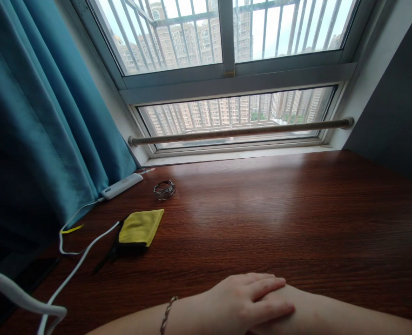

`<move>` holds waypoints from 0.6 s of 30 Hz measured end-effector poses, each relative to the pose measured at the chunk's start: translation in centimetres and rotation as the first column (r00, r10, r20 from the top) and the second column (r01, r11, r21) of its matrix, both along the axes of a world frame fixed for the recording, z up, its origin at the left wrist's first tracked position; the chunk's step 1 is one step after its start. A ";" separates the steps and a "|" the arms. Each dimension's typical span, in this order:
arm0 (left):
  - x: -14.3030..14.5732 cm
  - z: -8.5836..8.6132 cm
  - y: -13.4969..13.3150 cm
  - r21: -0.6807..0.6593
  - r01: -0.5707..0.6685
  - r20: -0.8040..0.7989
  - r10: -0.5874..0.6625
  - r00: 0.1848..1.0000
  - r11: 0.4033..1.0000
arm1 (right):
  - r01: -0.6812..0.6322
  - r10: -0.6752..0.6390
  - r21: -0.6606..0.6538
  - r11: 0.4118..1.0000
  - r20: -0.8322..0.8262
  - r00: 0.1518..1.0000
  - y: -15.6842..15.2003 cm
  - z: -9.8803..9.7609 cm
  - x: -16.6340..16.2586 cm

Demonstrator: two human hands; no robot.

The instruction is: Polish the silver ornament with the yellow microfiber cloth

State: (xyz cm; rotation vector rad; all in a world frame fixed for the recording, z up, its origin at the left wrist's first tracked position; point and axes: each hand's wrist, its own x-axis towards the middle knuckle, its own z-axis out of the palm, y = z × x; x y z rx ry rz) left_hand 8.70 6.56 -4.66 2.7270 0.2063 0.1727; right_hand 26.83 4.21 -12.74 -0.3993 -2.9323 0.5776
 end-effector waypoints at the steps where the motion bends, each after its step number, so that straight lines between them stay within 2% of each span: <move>1: 0.0 0.0 0.0 0.000 -0.001 0.002 0.001 1.000 1.000 | 0.000 0.000 0.003 1.000 0.001 1.000 0.0 0.0 0.0; 10: -0.1 -0.1 0.0 -0.007 0.001 -0.003 -0.001 1.000 1.000 | 0.017 -0.017 0.005 1.000 -0.012 1.000 0.0 1.1 0.0; 18: 0.0 0.0 0.1 -0.004 0.002 -0.001 -0.002 1.000 1.000 | 0.002 -0.002 0.024 1.000 0.000 1.000 0.0 -0.3 -0.2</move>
